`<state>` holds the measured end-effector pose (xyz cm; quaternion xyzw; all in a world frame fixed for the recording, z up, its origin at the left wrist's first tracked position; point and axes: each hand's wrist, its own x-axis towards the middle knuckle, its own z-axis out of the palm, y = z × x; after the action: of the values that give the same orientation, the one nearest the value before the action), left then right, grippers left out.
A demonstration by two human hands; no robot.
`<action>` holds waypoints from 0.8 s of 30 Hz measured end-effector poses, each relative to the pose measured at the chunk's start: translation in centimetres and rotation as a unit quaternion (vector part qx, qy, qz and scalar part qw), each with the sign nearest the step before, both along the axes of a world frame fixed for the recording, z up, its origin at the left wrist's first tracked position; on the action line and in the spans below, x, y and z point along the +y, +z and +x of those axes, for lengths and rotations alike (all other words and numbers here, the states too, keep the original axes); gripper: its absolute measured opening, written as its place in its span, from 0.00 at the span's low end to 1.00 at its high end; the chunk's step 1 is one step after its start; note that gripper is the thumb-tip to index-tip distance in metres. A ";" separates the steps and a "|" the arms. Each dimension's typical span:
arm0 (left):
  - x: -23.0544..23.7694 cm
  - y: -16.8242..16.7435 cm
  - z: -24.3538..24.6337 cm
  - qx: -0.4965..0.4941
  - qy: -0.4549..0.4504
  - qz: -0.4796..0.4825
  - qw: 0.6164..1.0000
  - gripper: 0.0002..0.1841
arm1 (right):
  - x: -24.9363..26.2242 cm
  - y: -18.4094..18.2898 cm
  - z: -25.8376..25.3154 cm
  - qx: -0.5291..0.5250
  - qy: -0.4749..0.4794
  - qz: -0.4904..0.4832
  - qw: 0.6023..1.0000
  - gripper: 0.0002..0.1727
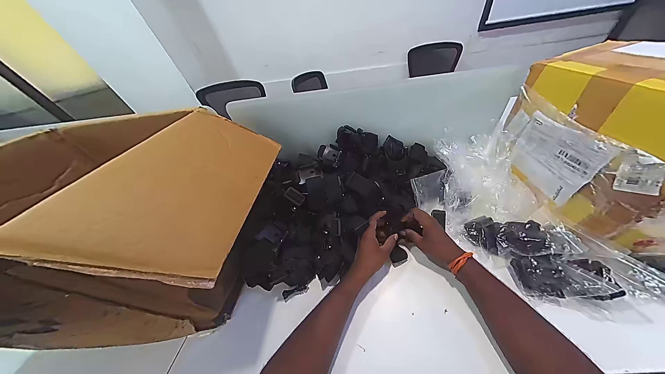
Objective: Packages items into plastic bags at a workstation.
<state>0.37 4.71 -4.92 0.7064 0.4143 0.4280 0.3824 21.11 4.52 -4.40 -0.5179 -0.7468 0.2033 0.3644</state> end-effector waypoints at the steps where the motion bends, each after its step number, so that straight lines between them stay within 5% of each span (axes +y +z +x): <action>1: 0.0 0.0 0.0 0.002 0.008 0.008 1.000 0.37 | -0.1 0.0 -0.1 0.025 -0.003 -0.008 1.000 0.21; 8: 0.1 -0.4 0.1 -0.054 -0.011 0.062 0.997 0.36 | -0.3 0.3 -1.0 0.233 0.032 -0.039 0.971 0.44; 24: 0.2 0.2 -0.1 -0.073 -0.043 -0.068 0.994 0.33 | -0.6 0.3 -1.3 0.227 0.035 -0.006 0.973 0.29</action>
<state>0.32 4.88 -4.68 0.6628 0.3829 0.4326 0.4763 19.76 3.96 -4.15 -0.4338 -0.6608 0.3332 0.5140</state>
